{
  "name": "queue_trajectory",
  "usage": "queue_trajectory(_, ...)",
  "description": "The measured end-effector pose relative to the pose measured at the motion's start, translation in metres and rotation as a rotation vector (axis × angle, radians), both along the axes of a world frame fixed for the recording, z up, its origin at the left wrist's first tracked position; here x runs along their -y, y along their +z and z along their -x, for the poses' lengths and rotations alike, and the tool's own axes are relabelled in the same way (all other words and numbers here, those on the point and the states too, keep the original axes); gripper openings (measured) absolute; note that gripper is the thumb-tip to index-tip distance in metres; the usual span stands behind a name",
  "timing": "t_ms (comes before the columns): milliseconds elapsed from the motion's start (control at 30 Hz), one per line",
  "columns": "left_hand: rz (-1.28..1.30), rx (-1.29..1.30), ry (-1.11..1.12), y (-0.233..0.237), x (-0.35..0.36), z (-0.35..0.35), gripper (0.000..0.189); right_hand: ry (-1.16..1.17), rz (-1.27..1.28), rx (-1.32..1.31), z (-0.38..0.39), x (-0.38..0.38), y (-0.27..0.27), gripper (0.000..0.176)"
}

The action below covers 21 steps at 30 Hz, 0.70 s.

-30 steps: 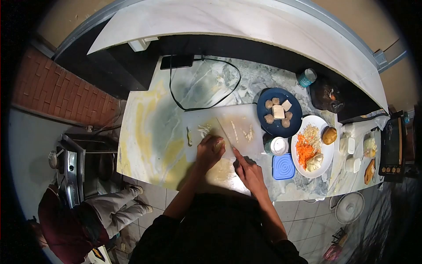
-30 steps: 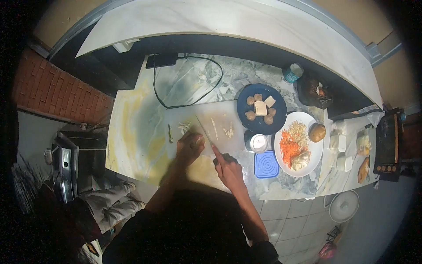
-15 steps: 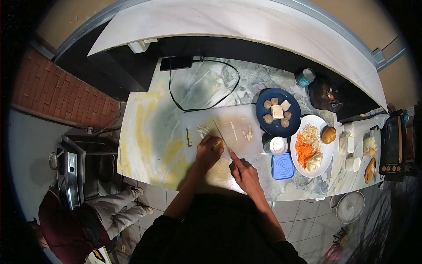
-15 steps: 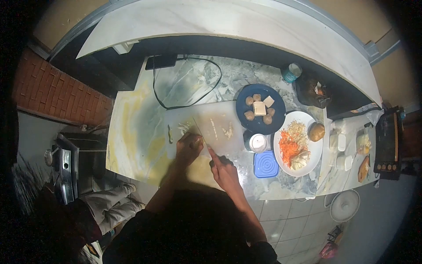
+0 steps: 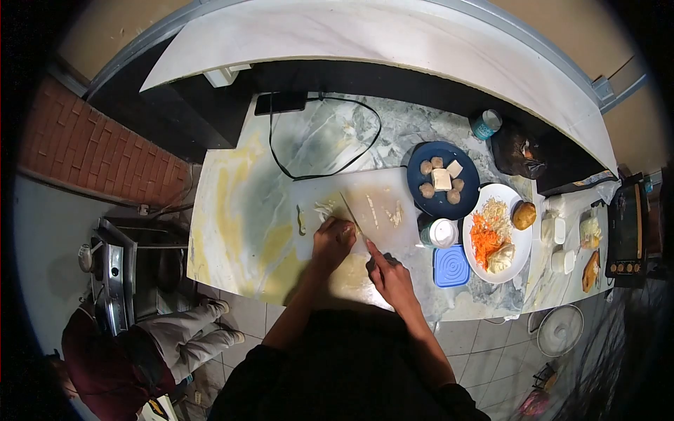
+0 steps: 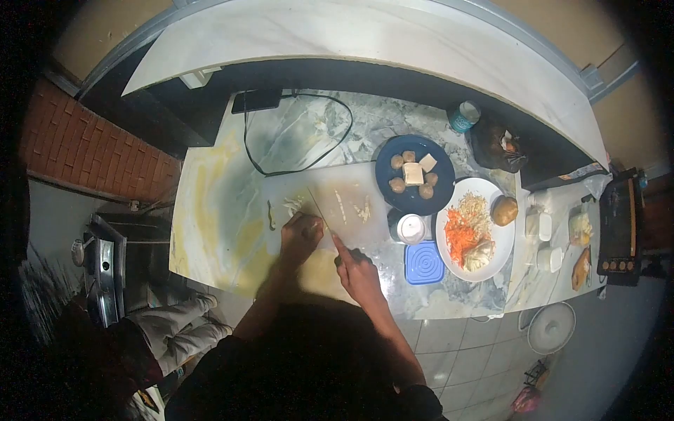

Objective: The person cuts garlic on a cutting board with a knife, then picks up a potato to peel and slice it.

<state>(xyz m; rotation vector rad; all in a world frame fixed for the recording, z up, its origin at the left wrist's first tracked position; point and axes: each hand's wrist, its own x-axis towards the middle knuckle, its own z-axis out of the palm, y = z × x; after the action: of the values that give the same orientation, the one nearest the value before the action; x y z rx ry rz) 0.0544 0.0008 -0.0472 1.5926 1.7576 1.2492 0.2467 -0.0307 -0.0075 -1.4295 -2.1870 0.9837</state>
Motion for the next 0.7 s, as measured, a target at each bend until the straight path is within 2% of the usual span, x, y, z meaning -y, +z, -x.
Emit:
queue_trajectory(300,-0.053,0.004,0.001,0.003,0.0,0.0,0.014,0.016,-0.046,0.005,0.001,-0.006,-0.006,0.069)
queue_trajectory(600,0.057,0.044,0.016,0.001,0.0,-0.001,0.012,0.002,-0.036,0.004,-0.004,-0.011,-0.002,0.07)
queue_trajectory(700,-0.042,-0.021,0.011,-0.002,-0.001,-0.001,0.012,0.004,-0.041,-0.018,-0.005,-0.011,-0.004,0.07)
